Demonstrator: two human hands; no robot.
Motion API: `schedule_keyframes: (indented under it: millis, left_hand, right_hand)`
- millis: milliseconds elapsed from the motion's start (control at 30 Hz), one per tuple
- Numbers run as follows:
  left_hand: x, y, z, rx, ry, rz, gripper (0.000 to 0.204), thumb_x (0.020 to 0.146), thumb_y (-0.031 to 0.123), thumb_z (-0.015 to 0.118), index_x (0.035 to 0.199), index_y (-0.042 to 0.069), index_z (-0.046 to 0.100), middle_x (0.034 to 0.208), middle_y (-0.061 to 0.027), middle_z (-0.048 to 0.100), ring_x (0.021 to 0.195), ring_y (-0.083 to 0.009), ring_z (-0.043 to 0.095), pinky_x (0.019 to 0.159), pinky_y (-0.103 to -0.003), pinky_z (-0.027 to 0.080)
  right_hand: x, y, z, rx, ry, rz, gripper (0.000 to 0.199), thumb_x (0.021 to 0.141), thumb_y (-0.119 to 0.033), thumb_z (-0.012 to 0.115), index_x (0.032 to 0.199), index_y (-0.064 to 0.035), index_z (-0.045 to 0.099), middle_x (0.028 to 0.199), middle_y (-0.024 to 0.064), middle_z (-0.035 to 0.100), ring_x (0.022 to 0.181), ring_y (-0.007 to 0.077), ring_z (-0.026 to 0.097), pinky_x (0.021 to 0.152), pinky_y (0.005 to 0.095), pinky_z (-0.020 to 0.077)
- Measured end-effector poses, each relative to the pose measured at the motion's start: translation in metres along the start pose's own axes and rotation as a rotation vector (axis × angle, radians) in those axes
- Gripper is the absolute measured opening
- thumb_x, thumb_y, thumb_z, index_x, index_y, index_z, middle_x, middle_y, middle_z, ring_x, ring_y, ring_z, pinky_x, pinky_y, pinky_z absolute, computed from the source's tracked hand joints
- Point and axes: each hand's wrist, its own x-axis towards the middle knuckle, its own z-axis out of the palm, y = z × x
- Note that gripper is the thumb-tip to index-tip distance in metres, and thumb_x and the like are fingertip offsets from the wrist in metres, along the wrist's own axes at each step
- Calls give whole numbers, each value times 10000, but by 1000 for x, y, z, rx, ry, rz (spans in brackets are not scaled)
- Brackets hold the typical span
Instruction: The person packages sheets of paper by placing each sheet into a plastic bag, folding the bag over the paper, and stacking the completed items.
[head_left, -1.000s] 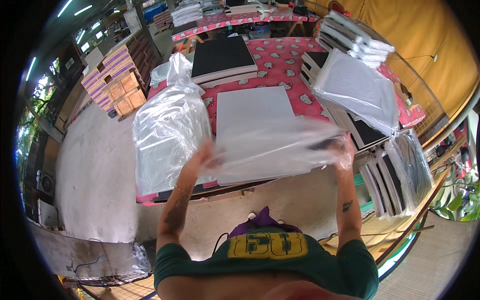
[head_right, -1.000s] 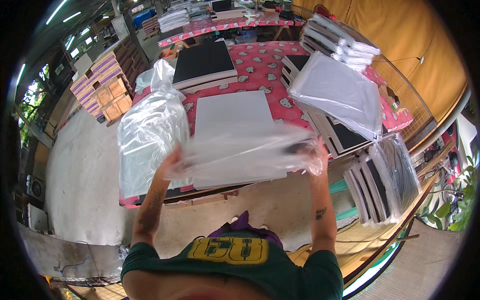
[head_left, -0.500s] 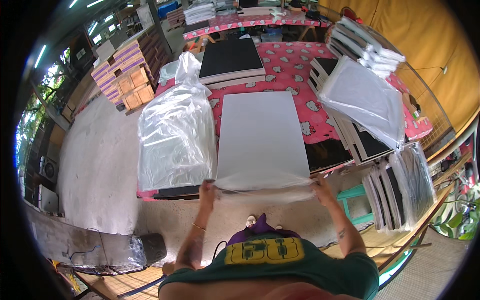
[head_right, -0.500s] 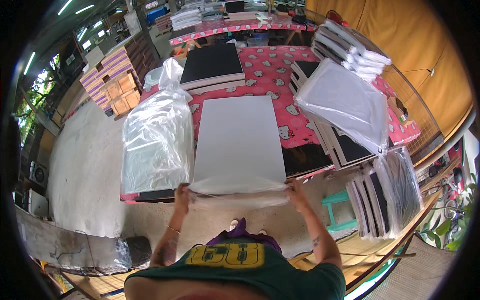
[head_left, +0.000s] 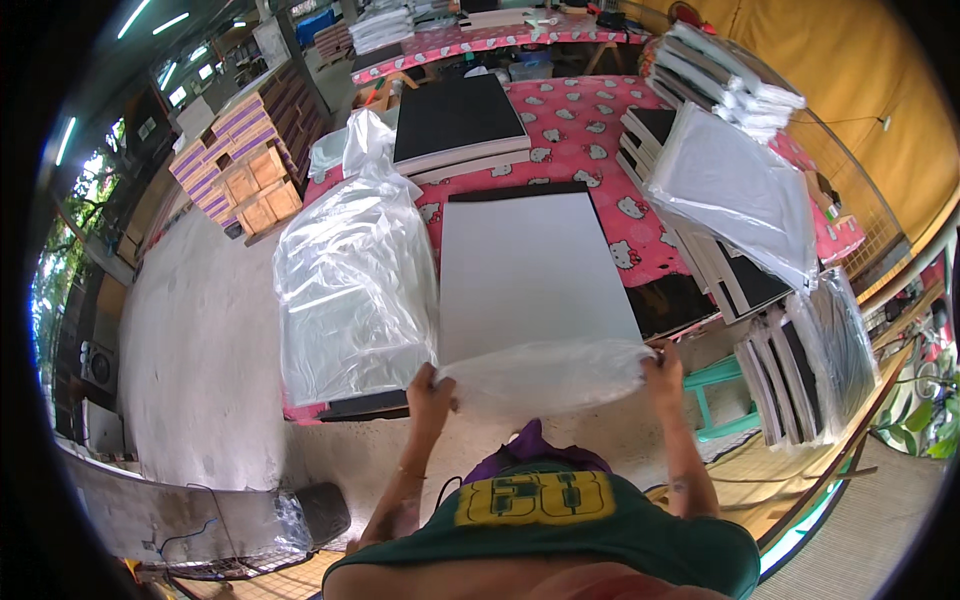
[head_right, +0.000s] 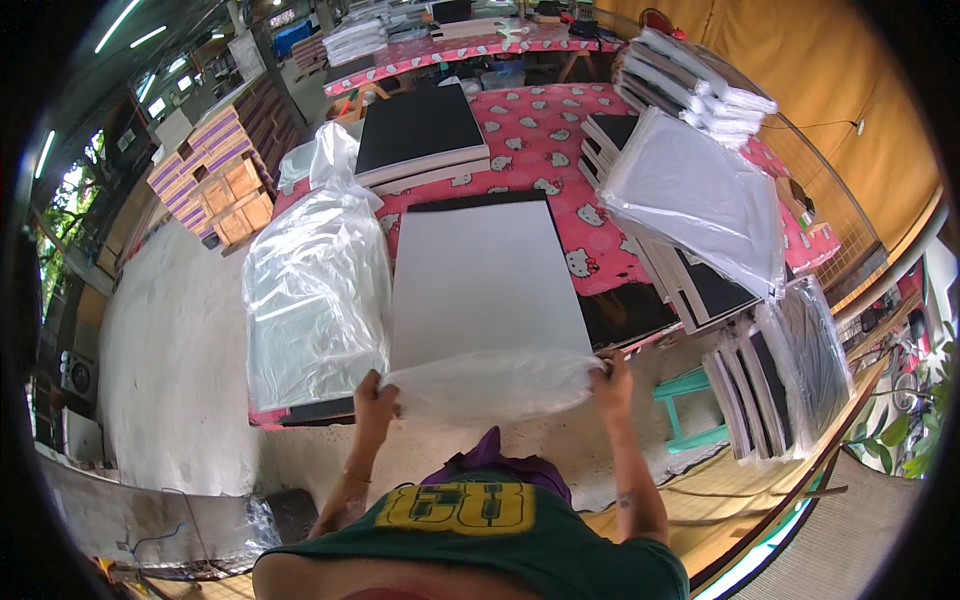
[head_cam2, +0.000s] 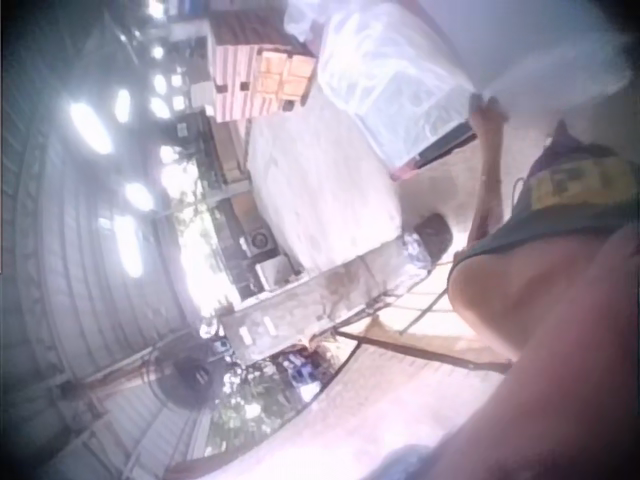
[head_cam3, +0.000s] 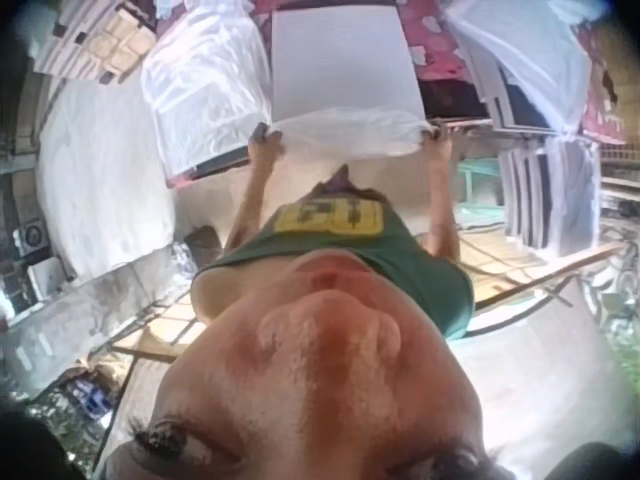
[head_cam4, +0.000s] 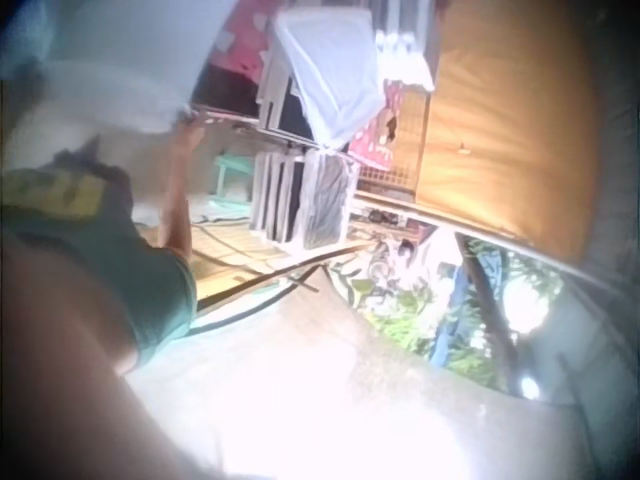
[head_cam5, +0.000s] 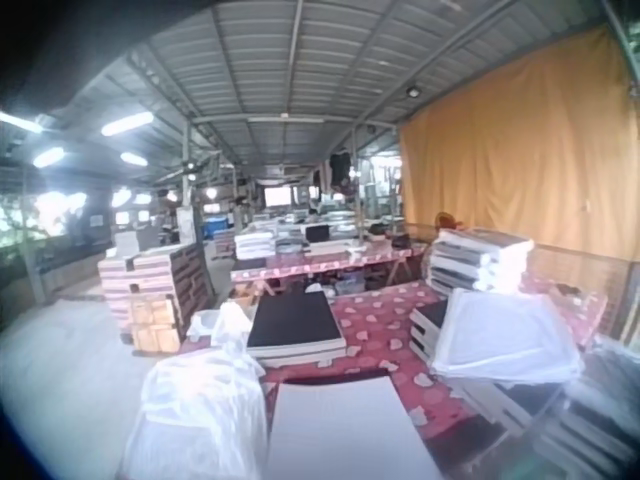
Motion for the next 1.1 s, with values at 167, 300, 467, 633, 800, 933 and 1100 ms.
schedule_keyframes:
  millis: [167, 300, 467, 633, 800, 933, 1100]
  left_hand:
    - [10, 105, -79, -768, -252, 134, 604, 767, 122, 552, 1330, 66, 340, 817, -31, 546, 728, -164, 555, 643, -306, 500]
    - [84, 207, -77, -1369, -625, 399, 280, 924, 183, 484, 1171, 53, 501, 1166, -118, 548, 1096, -240, 506, 974, -399, 381]
    - [190, 224, -37, -1222, -353, 359, 235, 874, 154, 579, 1096, 78, 562, 1055, -27, 616, 990, -174, 569, 885, -345, 434]
    - [278, 81, 4, -1337, -243, -20, 169, 874, 170, 589, 1032, 110, 595, 979, 2, 623, 905, -148, 576, 754, -307, 439]
    - [277, -79, 39, -750, -289, 249, 172, 897, 199, 549, 967, 44, 581, 936, -66, 578, 835, -184, 569, 730, -325, 463]
    - [267, -23, 40, -197, 56, 198, 282, 894, 231, 559, 1035, -13, 545, 1056, -99, 532, 870, -164, 551, 768, -281, 452]
    - [225, 111, 103, -172, -22, 585, 371, 898, 210, 562, 1178, -31, 523, 1112, -85, 560, 972, -151, 507, 850, -280, 397]
  right_hand:
    - [-11, -175, -59, 1170, -306, -7, 629, 758, -227, 616, 1326, -82, 387, 1241, 100, 494, 1068, 221, 525, 946, 370, 411]
    - [52, -268, -43, 1123, -300, -268, 494, 883, -155, 530, 1339, -68, 364, 1260, 100, 494, 1150, 209, 476, 1013, 373, 347]
    - [160, -269, -3, 1293, -328, -132, 293, 886, -138, 545, 1163, -43, 533, 1147, 78, 591, 1057, 202, 562, 949, 336, 430]
    - [227, -132, 48, 1434, -449, 67, 156, 904, -168, 525, 1019, -73, 573, 982, 51, 627, 896, 173, 595, 811, 345, 491]
    - [221, 10, 80, 985, -101, 485, 181, 825, -130, 567, 992, -78, 616, 866, 61, 581, 837, 189, 557, 837, 340, 438]
    - [217, -23, 82, 322, 89, -48, 311, 828, -174, 586, 1091, -9, 589, 990, 101, 598, 956, 228, 545, 890, 322, 401]
    - [194, -134, -6, 229, 238, -242, 547, 808, -321, 679, 1166, 59, 515, 1125, 141, 574, 1037, 214, 519, 898, 331, 405]
